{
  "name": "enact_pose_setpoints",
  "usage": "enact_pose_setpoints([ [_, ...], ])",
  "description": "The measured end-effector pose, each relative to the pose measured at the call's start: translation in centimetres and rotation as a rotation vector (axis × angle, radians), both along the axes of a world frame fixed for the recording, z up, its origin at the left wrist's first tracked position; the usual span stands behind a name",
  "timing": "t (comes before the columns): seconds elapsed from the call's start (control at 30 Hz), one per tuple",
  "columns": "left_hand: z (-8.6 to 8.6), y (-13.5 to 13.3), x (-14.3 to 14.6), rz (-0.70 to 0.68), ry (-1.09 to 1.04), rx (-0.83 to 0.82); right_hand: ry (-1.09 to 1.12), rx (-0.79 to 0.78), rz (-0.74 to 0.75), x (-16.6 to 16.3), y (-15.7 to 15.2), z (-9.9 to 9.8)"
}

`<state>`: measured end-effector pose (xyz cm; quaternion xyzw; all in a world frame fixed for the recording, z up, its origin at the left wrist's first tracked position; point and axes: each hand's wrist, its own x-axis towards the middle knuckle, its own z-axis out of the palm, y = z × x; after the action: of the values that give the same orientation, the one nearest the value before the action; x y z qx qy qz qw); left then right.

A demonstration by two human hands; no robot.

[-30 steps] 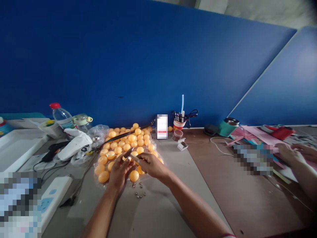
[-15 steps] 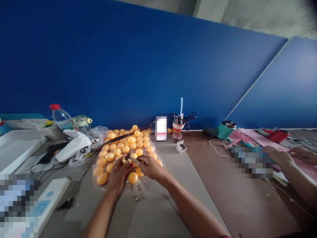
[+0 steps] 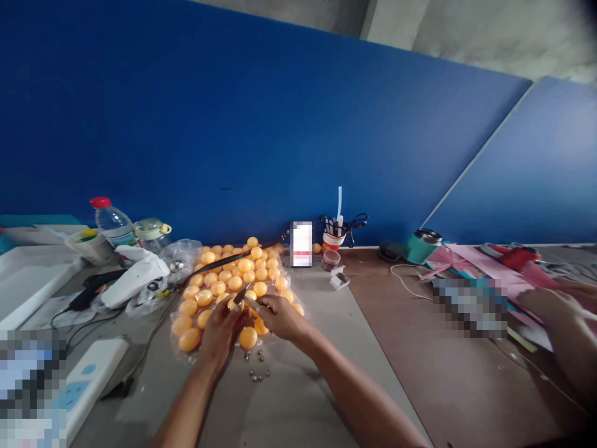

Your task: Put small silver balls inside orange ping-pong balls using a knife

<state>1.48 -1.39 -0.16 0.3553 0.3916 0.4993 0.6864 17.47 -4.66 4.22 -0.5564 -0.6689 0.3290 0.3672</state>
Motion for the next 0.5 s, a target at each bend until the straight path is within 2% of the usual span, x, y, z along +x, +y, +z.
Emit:
enact_pose_setpoints([
  [0.17, 0.10, -0.06, 0.00, -0.002, -0.010, 0.001, 0.014, 0.016, 0.043, -0.16, -0.17, 0.24],
  [0.5, -0.11, -0.02, 0.00, -0.043, 0.032, 0.016, -0.034, 0.051, 0.026, -0.14, -0.21, 0.32],
])
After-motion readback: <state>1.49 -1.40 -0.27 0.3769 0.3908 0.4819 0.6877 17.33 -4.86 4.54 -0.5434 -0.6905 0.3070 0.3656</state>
